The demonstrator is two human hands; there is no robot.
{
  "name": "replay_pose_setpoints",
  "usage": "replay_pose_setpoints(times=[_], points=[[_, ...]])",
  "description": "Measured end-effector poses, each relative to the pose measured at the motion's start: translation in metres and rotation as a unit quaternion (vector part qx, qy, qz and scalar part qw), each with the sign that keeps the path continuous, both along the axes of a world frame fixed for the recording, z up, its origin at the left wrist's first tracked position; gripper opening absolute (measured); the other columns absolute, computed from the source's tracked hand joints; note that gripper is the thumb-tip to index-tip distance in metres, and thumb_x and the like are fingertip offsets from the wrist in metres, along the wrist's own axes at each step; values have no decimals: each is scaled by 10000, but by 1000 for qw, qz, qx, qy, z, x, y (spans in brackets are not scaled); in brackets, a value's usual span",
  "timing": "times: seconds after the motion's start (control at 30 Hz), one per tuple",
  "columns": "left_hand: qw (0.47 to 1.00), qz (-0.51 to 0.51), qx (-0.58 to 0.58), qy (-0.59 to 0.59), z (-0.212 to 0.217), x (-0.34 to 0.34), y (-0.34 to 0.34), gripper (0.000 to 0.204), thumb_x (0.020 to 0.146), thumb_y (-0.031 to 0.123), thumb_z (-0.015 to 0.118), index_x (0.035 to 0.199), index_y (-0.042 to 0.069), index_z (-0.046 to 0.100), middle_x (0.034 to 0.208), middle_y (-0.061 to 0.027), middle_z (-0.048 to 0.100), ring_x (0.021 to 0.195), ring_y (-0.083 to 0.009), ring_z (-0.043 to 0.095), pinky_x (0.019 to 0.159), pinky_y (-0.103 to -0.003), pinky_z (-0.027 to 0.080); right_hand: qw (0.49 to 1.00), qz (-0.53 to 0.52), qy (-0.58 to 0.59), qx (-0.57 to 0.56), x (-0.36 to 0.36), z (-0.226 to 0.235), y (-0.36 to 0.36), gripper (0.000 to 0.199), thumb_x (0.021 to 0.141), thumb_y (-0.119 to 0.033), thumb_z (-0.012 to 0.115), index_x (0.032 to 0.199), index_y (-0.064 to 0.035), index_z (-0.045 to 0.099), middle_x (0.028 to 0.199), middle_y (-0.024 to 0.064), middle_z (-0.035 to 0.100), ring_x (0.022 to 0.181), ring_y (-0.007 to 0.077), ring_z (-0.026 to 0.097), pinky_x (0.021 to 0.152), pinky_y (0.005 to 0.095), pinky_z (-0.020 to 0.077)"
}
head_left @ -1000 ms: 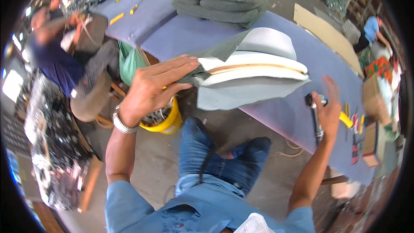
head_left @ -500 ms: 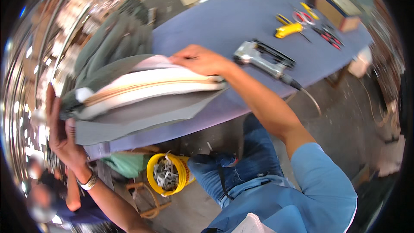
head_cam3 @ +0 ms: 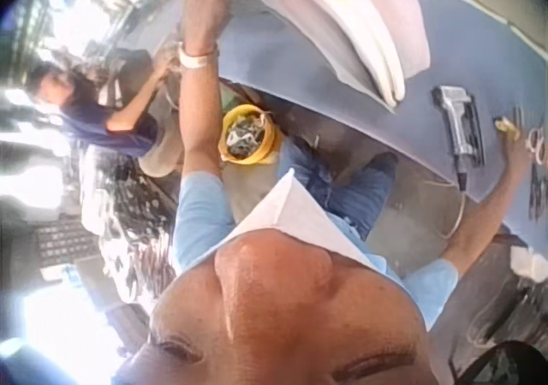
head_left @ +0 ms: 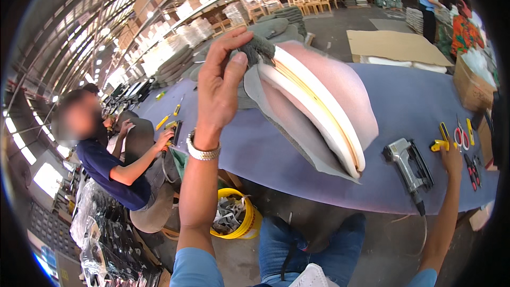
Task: The person wraps a green fabric cover around a cushion, trims excess fabric with a utility knife, and secures the edges using a staple gun. The finished cushion is placed on a stack of similar cushions on the table.
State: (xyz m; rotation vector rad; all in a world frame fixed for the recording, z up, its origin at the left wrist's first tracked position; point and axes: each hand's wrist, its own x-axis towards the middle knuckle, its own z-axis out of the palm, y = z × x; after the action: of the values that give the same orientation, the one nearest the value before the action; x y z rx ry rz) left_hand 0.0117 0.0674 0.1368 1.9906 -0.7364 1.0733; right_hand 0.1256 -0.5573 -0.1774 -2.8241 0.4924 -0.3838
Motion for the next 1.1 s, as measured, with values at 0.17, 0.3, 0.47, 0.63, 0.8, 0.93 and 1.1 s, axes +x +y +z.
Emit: replay_pose_setpoints(times=[0.17, 0.3, 0.47, 0.63, 0.8, 0.93, 1.1], points=[[996, 39, -83, 9, -15, -7, -11, 379, 966, 116, 722, 1308, 31, 582, 1461, -142, 542, 1342, -232, 551, 1015, -359, 522, 997, 14, 7, 76, 12, -14, -6, 473, 1028, -438, 586, 1435, -199, 554, 1284, 235, 670, 1179, 444, 649, 959, 523, 513], [996, 88, -32, -8, -19, -11, -9, 483, 929, 92, 737, 1382, 63, 571, 1483, -119, 523, 1344, -233, 553, 970, -364, 556, 996, -14, -44, 80, 22, -23, 0, 366, 1007, -328, 641, 1316, -137, 597, 1205, 191, 678, 1146, 427, 645, 945, 485, 508], [995, 93, 33, -18, -12, -21, -16, 623, 891, 46, 725, 1482, 119, 545, 1529, -106, 485, 1342, -242, 560, 966, -370, 567, 933, 103, -322, 127, 29, -21, -19, 461, 936, -114, 680, 1370, -101, 528, 1076, 145, 668, 986, 302, 656, 866, 432, 507], [996, 85, 20, -8, -18, -26, -20, 641, 875, 29, 714, 1486, 149, 565, 1548, -132, 467, 1341, -247, 564, 960, -366, 571, 828, 356, -131, 414, -91, 183, 174, 611, 897, 20, 629, 1470, -75, 435, 1020, 104, 698, 743, 123, 602, 673, 254, 481], [996, 90, 20, -18, -22, -30, -29, 641, 874, 27, 708, 1489, 148, 570, 1548, -146, 472, 1365, -257, 556, 977, -380, 571, 717, 594, -136, 338, -147, 240, 250, 490, 936, -95, 619, 1403, -14, 491, 1019, 129, 703, 680, 115, 615, 587, 276, 482], [997, 75, 10, -20, -20, -38, -38, 636, 875, 31, 715, 1484, 144, 572, 1547, -151, 476, 1395, -280, 540, 996, -399, 569, 690, 632, -289, 204, -150, 254, 300, 383, 987, -145, 611, 1335, 1, 540, 1007, 173, 701, 725, 300, 675, 648, 396, 513], [998, 67, 1, -22, -22, -40, -44, 626, 873, 32, 722, 1474, 130, 578, 1535, -155, 491, 1424, -293, 518, 999, -410, 569, 730, 602, -278, 165, -143, 267, 331, 255, 1024, -140, 585, 1245, -23, 538, 987, 214, 687, 835, 476, 656, 706, 514, 515]])
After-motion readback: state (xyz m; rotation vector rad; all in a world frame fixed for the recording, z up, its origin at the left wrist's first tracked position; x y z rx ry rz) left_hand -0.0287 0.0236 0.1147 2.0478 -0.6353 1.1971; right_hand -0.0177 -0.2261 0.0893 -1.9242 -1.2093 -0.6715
